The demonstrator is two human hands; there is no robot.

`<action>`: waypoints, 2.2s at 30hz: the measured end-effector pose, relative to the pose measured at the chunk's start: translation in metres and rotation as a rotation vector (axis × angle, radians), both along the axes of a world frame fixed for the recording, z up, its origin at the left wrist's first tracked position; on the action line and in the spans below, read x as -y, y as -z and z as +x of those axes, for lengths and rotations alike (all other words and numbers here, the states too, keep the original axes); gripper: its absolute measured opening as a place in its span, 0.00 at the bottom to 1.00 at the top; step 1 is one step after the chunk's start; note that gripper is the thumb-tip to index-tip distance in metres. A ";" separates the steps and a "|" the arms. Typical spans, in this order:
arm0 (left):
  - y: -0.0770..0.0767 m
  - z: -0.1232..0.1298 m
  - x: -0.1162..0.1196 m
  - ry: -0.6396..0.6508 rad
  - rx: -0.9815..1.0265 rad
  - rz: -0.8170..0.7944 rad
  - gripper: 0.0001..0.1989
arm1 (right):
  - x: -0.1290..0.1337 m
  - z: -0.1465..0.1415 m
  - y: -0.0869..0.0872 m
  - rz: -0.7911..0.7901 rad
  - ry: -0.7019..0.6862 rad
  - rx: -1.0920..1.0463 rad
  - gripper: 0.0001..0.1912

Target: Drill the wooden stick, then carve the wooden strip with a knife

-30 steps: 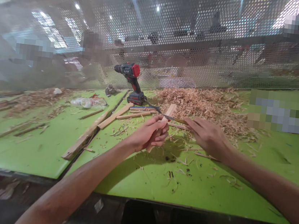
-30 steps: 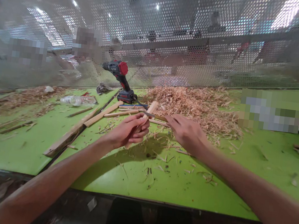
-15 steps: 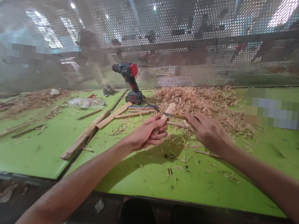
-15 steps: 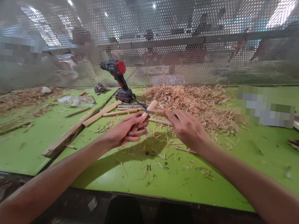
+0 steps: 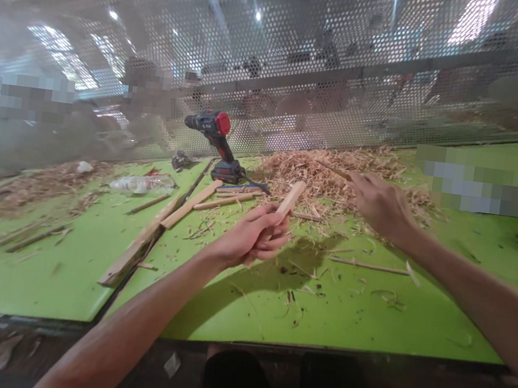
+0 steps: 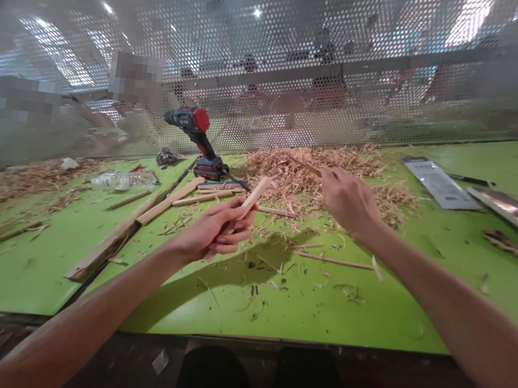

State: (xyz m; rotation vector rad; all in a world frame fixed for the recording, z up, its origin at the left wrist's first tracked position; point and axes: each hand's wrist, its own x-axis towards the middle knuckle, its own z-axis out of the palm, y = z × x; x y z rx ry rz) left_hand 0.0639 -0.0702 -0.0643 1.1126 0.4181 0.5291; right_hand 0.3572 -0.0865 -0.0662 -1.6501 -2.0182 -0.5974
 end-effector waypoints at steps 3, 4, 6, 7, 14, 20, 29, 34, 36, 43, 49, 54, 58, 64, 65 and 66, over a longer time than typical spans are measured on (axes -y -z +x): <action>0.001 0.001 -0.002 -0.029 0.012 -0.018 0.06 | 0.000 0.001 -0.003 0.043 -0.030 -0.051 0.19; 0.001 0.001 -0.003 -0.037 0.016 -0.028 0.06 | 0.002 -0.003 -0.003 0.049 -0.071 -0.072 0.19; 0.003 0.002 -0.006 -0.044 0.032 -0.045 0.05 | 0.007 -0.015 0.000 0.034 -0.177 -0.118 0.18; 0.004 0.003 -0.007 -0.043 0.045 -0.049 0.05 | 0.010 -0.022 0.002 0.015 -0.229 -0.132 0.18; 0.008 0.003 -0.009 -0.015 0.080 -0.061 0.06 | 0.022 -0.047 0.020 -0.066 -0.380 -0.001 0.19; 0.006 0.004 -0.007 -0.024 0.092 -0.070 0.05 | 0.019 -0.044 0.023 -0.066 -0.343 0.086 0.21; 0.003 0.004 -0.004 -0.013 0.077 -0.044 0.08 | 0.015 -0.037 0.022 -0.079 -0.298 0.128 0.22; 0.003 0.004 -0.005 -0.012 0.070 -0.060 0.09 | 0.013 -0.034 0.021 0.013 -0.284 0.218 0.21; 0.003 0.004 -0.004 -0.018 0.069 -0.074 0.07 | 0.012 -0.031 0.020 0.033 -0.266 0.223 0.20; 0.002 0.004 -0.005 -0.039 0.029 -0.096 0.05 | 0.001 -0.018 0.023 0.123 -0.284 0.226 0.19; 0.005 0.002 -0.008 -0.032 0.018 -0.068 0.05 | -0.006 -0.005 0.021 0.037 -0.232 0.109 0.20; 0.002 0.001 -0.005 -0.013 0.000 -0.009 0.06 | -0.013 0.020 0.011 0.077 -0.106 -0.082 0.18; 0.003 0.002 -0.007 -0.025 0.002 0.003 0.05 | -0.006 0.008 0.008 0.074 -0.239 -0.205 0.15; 0.008 0.004 -0.008 -0.035 0.005 0.051 0.04 | 0.013 -0.033 0.017 0.013 -0.396 -0.162 0.19; 0.008 0.005 -0.007 -0.037 0.004 0.063 0.04 | 0.013 -0.034 0.018 0.028 -0.388 -0.140 0.20; 0.009 0.005 -0.007 -0.040 0.005 0.075 0.04 | 0.013 -0.033 0.019 0.042 -0.379 -0.119 0.20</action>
